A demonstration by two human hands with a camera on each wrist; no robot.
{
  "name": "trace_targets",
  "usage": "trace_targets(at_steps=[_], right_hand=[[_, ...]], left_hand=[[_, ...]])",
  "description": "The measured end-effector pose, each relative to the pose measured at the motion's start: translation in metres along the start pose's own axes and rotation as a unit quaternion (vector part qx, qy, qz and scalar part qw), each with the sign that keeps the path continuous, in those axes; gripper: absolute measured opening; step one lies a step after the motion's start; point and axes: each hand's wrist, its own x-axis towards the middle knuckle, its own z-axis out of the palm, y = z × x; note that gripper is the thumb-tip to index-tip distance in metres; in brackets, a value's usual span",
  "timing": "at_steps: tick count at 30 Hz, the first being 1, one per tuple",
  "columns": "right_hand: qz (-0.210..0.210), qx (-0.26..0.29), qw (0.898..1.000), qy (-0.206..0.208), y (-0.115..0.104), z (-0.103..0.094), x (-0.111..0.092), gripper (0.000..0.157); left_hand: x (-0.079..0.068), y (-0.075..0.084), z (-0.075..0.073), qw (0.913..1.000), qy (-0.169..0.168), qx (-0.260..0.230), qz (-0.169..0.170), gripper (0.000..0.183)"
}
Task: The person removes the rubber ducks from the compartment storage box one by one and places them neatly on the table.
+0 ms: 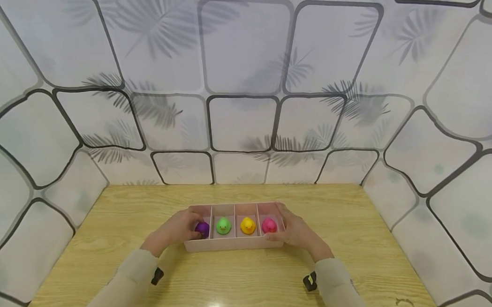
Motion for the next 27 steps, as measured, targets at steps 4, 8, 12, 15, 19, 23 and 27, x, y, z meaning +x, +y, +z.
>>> trace_targets(at_steps=[4,8,12,15,19,23,27], right_hand=[[-0.004,-0.002,1.000,0.000,0.000,0.001,0.000,0.118],[-0.006,-0.004,1.000,0.002,0.000,0.001,0.000,0.118],[0.000,0.000,1.000,-0.005,-0.002,0.000,0.000,0.118],[0.008,0.005,1.000,-0.009,-0.003,0.000,-0.001,0.118],[0.010,0.002,1.000,-0.007,-0.005,-0.001,-0.002,0.118],[0.009,0.005,1.000,-0.003,-0.006,-0.002,-0.002,0.118],[0.015,0.005,1.000,0.000,-0.007,-0.003,-0.002,0.118]], left_hand=[[-0.001,0.000,0.000,1.0000,-0.002,0.009,-0.001,0.015],[-0.001,-0.001,-0.001,0.9997,0.006,0.021,0.005,0.015],[-0.001,-0.002,-0.003,0.9987,0.026,0.023,0.037,0.016],[-0.002,-0.003,-0.005,0.9976,0.042,0.018,0.052,0.028],[-0.005,-0.001,-0.011,0.9988,0.042,-0.003,0.025,0.041],[-0.008,0.000,-0.018,0.9989,0.041,-0.022,-0.002,0.033],[-0.009,-0.001,-0.025,0.9974,0.056,-0.045,0.007,0.023]])
